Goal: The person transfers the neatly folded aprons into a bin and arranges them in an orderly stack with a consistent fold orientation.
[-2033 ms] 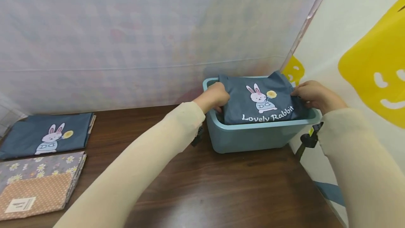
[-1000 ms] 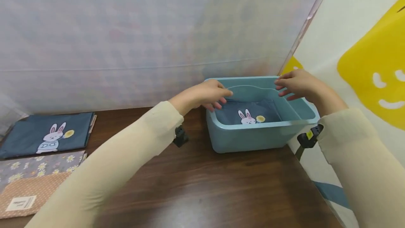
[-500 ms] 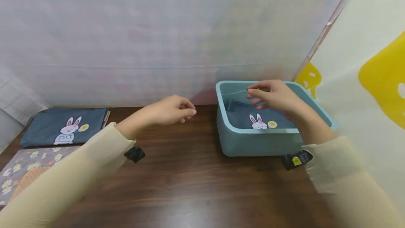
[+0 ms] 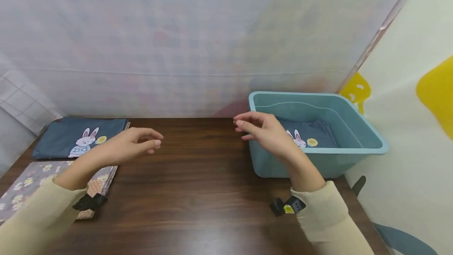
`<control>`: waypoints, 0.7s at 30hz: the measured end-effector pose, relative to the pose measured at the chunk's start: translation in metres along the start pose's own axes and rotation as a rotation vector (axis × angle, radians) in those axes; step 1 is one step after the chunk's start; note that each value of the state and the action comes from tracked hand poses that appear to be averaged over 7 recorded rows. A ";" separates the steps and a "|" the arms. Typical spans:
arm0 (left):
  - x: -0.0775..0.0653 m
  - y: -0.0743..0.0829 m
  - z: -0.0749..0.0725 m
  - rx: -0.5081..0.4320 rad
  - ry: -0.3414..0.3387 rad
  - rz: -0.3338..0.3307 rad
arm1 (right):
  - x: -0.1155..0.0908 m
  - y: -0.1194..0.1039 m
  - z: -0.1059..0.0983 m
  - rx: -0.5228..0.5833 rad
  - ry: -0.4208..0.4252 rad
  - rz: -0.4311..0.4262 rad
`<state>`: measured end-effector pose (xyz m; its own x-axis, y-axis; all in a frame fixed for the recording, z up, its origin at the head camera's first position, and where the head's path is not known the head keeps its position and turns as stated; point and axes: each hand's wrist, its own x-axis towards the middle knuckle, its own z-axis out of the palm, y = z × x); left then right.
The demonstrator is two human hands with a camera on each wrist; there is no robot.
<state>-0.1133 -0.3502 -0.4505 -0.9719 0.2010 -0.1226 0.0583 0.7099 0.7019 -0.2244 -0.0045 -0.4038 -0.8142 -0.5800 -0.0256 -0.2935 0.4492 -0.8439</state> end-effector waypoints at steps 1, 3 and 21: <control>-0.006 -0.008 -0.001 -0.008 0.011 -0.005 | -0.001 0.001 0.005 0.003 0.019 -0.011; -0.019 -0.022 -0.002 -0.016 0.039 -0.028 | -0.002 0.003 0.015 0.007 0.051 -0.035; -0.108 -0.146 -0.011 0.036 0.256 -0.317 | 0.014 0.026 0.097 0.471 -0.122 0.021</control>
<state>-0.0194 -0.4825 -0.5320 -0.9681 -0.2028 -0.1470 -0.2496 0.7334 0.6323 -0.1942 -0.0671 -0.4781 -0.7446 -0.6622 -0.0841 0.0041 0.1214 -0.9926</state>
